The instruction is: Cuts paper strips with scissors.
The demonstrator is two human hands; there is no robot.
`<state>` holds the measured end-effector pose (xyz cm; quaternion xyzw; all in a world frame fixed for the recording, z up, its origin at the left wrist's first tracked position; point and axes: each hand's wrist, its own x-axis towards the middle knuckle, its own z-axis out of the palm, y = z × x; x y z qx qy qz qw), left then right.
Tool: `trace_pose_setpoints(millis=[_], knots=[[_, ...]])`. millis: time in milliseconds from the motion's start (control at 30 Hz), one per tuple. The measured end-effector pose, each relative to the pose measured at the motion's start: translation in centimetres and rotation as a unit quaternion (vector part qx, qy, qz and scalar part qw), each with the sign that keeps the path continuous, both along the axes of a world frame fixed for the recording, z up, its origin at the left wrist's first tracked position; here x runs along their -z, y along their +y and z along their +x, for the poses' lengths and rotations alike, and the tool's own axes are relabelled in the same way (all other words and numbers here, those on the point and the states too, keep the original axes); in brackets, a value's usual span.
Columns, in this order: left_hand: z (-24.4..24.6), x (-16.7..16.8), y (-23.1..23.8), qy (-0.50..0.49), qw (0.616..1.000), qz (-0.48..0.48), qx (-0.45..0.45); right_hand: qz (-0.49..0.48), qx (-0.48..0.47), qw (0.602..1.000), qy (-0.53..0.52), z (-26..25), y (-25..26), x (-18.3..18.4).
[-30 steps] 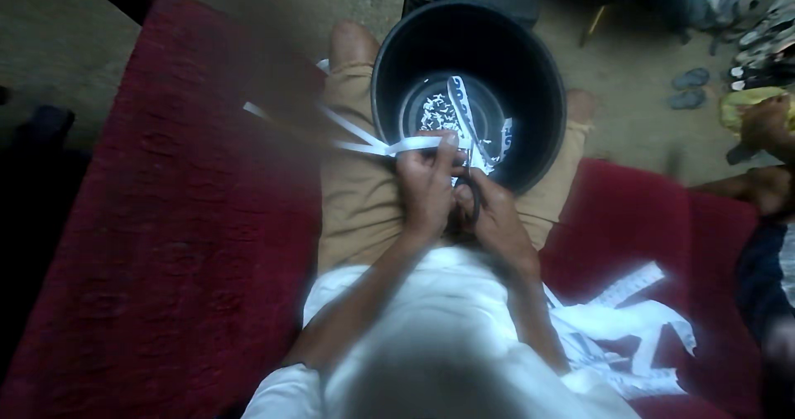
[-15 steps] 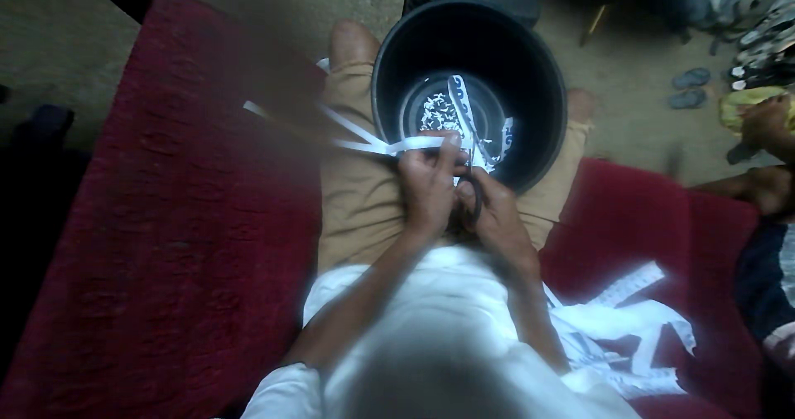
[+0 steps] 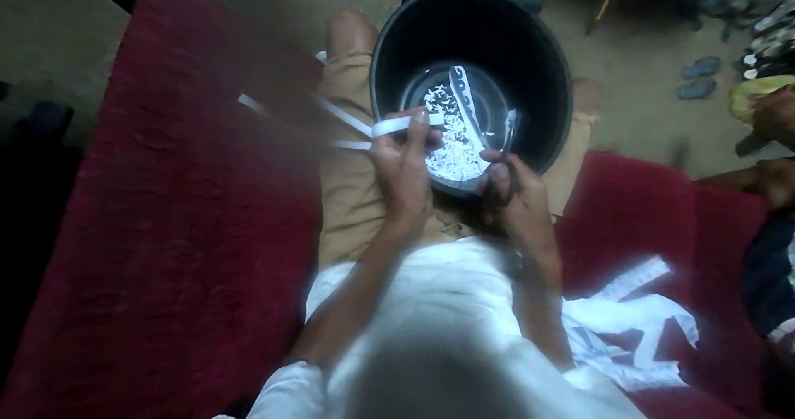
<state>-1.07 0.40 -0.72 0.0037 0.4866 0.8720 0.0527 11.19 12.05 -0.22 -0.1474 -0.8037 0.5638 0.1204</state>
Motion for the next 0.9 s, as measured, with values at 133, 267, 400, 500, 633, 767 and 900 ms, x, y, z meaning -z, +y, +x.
trace_pose_setpoints(millis=[133,267,400,500,633,767,900], knots=[[-0.1,-0.2,0.0,-0.015,1.000,0.009,-0.007,0.008,-0.007,1.000,-0.005,0.1,0.0,0.3],[-0.2,-0.2,0.0,-0.019,1.000,0.011,-0.010,0.033,-0.003,0.999,-0.018,0.4,0.0,0.4],[-0.2,-0.3,0.0,-0.019,1.000,0.013,-0.011,0.070,0.022,0.997,-0.011,1.1,0.6,-0.1],[-0.1,-0.3,0.1,-0.021,1.000,0.015,-0.007,0.095,0.038,0.995,-0.022,1.3,0.9,-0.2],[0.1,-0.5,0.4,-0.017,1.000,0.018,0.000,0.106,-0.015,0.993,-0.041,1.2,0.4,-0.1],[0.7,-0.5,1.0,0.001,1.000,0.017,0.019,0.113,-0.094,0.989,-0.032,0.2,-1.2,0.0],[1.5,-0.6,0.9,0.021,0.999,0.002,0.044,0.103,-0.102,0.989,0.000,-0.6,-1.5,0.8]])
